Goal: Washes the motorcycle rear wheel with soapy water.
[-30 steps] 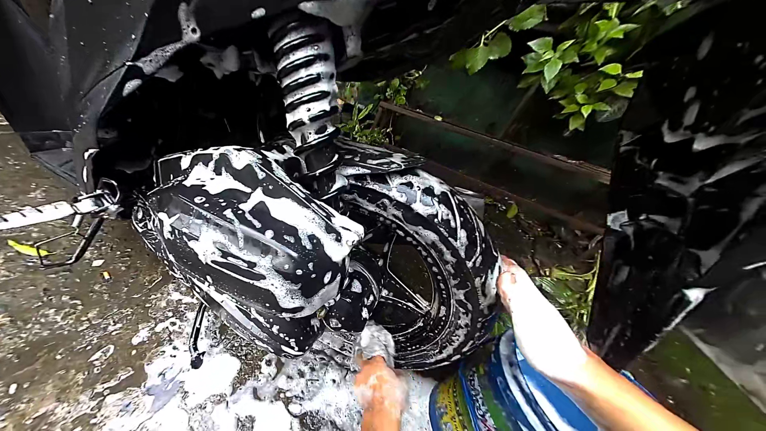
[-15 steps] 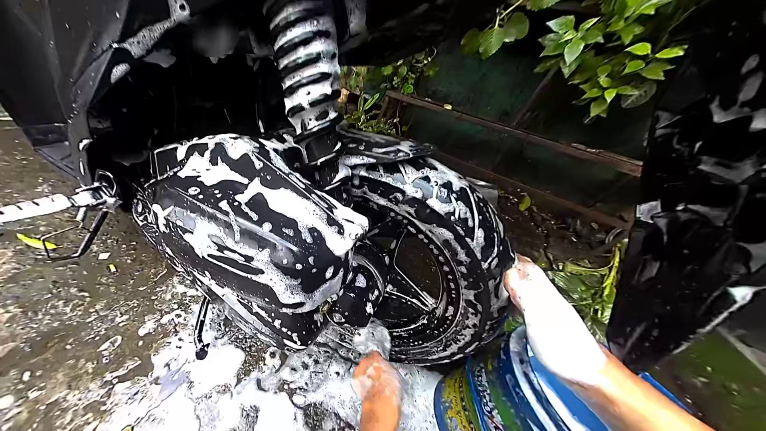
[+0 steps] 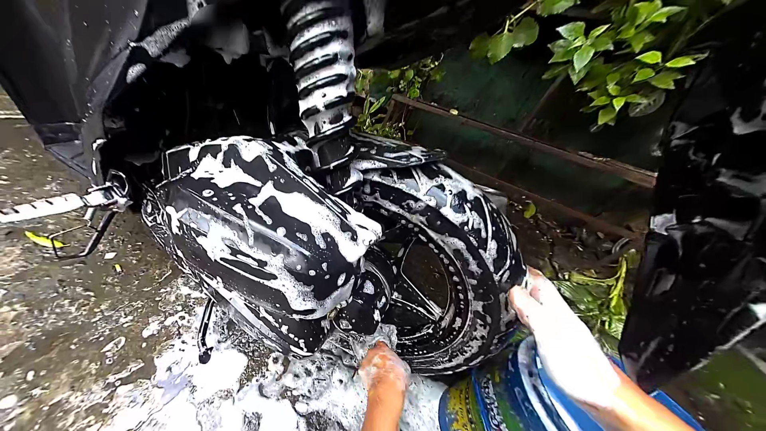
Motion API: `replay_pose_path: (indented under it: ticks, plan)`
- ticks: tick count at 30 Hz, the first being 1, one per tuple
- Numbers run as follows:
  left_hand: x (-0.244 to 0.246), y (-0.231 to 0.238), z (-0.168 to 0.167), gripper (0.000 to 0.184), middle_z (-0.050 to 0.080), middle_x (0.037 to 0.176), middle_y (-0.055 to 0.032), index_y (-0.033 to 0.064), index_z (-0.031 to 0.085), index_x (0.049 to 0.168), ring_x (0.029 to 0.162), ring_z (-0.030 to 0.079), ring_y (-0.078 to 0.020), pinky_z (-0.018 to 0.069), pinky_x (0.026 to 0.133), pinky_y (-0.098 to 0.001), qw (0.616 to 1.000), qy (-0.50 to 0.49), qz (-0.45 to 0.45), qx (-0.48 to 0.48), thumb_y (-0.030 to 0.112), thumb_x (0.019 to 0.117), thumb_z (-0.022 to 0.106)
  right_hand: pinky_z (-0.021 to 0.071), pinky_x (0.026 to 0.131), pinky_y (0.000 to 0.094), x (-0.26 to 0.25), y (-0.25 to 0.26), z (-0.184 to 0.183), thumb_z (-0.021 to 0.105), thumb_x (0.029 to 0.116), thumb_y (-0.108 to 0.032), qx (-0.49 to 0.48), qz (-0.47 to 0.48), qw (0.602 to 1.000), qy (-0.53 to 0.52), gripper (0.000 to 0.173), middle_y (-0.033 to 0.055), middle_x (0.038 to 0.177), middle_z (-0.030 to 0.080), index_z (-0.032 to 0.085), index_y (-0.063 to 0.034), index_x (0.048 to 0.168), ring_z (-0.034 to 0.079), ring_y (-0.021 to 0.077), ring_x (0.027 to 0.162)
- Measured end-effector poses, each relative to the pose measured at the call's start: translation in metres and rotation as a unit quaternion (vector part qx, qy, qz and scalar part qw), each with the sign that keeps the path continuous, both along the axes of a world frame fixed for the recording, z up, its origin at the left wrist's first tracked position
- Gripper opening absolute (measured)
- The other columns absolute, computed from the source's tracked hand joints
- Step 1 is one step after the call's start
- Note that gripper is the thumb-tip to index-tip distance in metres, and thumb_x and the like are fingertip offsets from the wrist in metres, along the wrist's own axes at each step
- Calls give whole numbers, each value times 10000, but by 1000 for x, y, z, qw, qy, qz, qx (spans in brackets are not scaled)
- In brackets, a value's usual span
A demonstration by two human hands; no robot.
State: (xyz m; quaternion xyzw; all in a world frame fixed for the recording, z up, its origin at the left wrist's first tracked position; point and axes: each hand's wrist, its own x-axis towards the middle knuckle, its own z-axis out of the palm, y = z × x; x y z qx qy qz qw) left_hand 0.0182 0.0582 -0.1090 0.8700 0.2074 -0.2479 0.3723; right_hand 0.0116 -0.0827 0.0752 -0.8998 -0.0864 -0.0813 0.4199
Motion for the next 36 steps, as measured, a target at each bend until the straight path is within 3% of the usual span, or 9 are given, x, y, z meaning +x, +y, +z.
replay_pose_path:
  ticks: [3,7,10,12,17,22,26,29,36]
  plan:
    - [11,15,-4,612,604,1380,-213,20,506,1441,1281,593,-346,484,1051,-572,990,-34,-36,-133,332,933,643,439,1133,407,6,-4,-20,569,931,-561,17,-11,999,-35,809,88,1570,413,296,-181,1591,444,148,1416]
    - [-5,-6,41,505,660,1263,-207,10,598,1327,1176,644,-321,514,1017,-546,947,-138,-39,-286,306,926,678,408,1152,464,13,2,-26,615,885,-546,-16,-41,997,-69,909,148,1601,364,250,-142,1612,398,229,1456]
    - [-17,-6,37,414,658,1058,-159,5,569,1262,851,656,-231,559,730,-427,894,-120,8,-431,243,941,677,348,1203,436,11,0,-27,523,953,-540,-16,-33,995,-91,827,143,1617,340,259,-108,1607,352,205,1487]
    - [-28,-4,34,398,641,1027,-157,-12,560,1236,815,640,-223,553,702,-413,876,-110,31,-469,222,939,681,321,1220,419,17,0,-26,493,967,-525,-24,-13,993,-110,820,154,1634,308,235,-96,1616,323,200,1504]
    - [-14,-5,32,478,677,1174,-204,-7,624,1240,1111,663,-324,532,965,-556,947,-123,-40,-294,352,926,665,396,1159,439,20,-3,-27,536,915,-537,-68,-29,990,-123,890,175,1611,332,199,-133,1632,386,214,1461]
    - [-1,-1,72,406,687,1243,-159,67,689,1197,1180,653,-333,526,954,-602,976,-124,-136,-116,360,926,616,389,1164,417,16,-8,-31,542,912,-513,-70,-20,990,-119,898,165,1625,311,172,-138,1639,374,195,1468]
    - [-47,-13,94,339,723,1102,-131,74,709,1090,1082,693,-299,560,900,-538,973,-153,-102,-141,360,961,581,393,1169,377,13,-6,-39,573,907,-468,-47,-30,991,-118,899,161,1620,319,172,-125,1635,384,172,1464]
    - [-44,-11,70,324,703,999,-138,43,687,1054,971,691,-278,563,860,-528,935,-177,2,-308,333,915,648,356,1201,393,11,-10,-46,582,922,-470,-33,-30,993,-110,909,170,1645,275,153,-109,1638,337,191,1497]
    - [-5,-3,30,481,634,1302,-212,8,626,1279,1227,612,-340,496,1022,-565,967,-99,-49,-230,358,947,627,414,1158,372,8,-18,-77,654,879,-407,-13,-47,993,-105,984,185,1613,326,117,-70,1632,396,186,1459]
